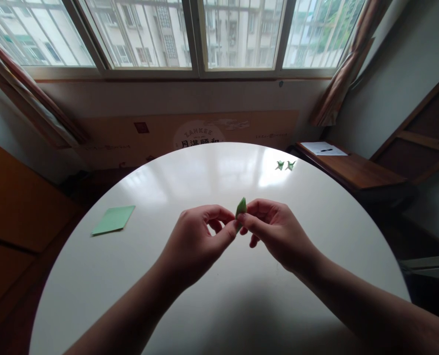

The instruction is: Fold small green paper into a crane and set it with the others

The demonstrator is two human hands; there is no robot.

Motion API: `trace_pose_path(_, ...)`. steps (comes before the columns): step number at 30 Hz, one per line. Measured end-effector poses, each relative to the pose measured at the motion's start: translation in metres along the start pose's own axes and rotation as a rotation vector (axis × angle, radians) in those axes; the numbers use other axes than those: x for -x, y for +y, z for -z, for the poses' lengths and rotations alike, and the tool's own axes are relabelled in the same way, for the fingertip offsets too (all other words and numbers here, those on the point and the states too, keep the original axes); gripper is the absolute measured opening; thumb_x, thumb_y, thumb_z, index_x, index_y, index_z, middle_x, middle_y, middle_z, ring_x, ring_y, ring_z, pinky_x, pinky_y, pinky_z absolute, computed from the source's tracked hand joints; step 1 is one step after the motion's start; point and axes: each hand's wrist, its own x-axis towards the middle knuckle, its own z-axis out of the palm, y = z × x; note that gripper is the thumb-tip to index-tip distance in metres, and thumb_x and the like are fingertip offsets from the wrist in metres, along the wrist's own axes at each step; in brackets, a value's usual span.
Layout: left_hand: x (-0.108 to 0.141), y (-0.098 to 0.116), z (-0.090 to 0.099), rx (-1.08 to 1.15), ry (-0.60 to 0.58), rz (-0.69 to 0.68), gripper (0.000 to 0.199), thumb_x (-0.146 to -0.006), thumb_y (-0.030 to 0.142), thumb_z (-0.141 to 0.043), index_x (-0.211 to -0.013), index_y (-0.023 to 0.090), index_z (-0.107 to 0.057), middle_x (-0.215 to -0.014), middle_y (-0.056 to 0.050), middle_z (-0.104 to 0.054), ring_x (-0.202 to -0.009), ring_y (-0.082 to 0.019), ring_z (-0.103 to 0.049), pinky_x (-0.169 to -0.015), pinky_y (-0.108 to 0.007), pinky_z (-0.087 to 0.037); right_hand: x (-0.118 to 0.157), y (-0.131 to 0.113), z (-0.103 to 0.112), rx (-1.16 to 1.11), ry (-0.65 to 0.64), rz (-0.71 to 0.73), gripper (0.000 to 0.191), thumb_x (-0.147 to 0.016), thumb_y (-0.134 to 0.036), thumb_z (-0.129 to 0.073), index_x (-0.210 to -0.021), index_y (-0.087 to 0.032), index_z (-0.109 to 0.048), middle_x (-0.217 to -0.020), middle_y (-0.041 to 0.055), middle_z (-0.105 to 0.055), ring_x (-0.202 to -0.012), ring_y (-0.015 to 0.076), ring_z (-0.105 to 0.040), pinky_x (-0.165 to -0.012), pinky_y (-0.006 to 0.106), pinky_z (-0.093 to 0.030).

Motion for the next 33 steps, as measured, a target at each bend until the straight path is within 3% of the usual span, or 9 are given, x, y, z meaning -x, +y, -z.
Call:
trace_pose_path(4, -0.0004, -0.0033, -0.0018, -0.043, 0.037, -0.021, 0.014, -0.084, 0.023, -0.066, -0.080, 0.019, -0.078, -0.065, 0.000, -0.069, -0.059, -0.012, -0.057, -0.049, -0.020, -0.043, -0.0004, 0.0011, -0.0010, -0.006, 0.006, -0.005, 0.010, -0.082, -0.027, -0.075, -0.081, -0.017, -0.071, -0.073, 0.0022, -0.069, -0.067, 0.0148, -0.064, -0.049, 0.020, -0.051)
trace_pose_path(12, -0.0027, -0.0032, 0.0006, 0.241, -0.129, 0.193, 0.021, -0.084, 0.033, -0.066, -0.076, 0.015, -0.074, -0.066, 0.000, -0.065, -0.052, -0.010, -0.049, -0.042, -0.018, -0.042, -0.0005, 0.0028, -0.0006, -0.075, -0.015, -0.052, 0.012, -0.084, -0.028, -0.073, -0.080, -0.017, -0.071, -0.071, 0.0015, -0.068, -0.066, 0.0140, -0.063, -0.048, 0.019, -0.051)
trace_pose_path(23, -0.0014, -0.0049, -0.0033, 0.140, -0.156, 0.145, 0.026, -0.087, 0.036, -0.064, -0.075, 0.015, -0.072, -0.066, -0.001, -0.065, -0.055, -0.011, -0.051, -0.044, -0.019, -0.042, -0.0010, 0.0024, -0.0007, -0.154, -0.012, -0.057, 0.013, -0.081, -0.025, -0.073, -0.072, -0.017, -0.067, -0.063, -0.0008, -0.063, -0.059, 0.0125, -0.059, -0.046, 0.019, -0.049)
trace_pose_path(33, -0.0048, -0.0035, -0.0012, 0.238, -0.155, 0.199, 0.019, -0.084, 0.031, -0.065, -0.080, 0.015, -0.074, -0.064, 0.000, -0.061, -0.055, -0.011, -0.052, -0.039, -0.017, -0.044, -0.0020, 0.0006, 0.0007, -0.232, 0.017, -0.119, 0.013, -0.079, -0.025, -0.072, -0.071, -0.018, -0.066, -0.065, 0.0007, -0.067, -0.061, 0.0138, -0.061, -0.046, 0.019, -0.046)
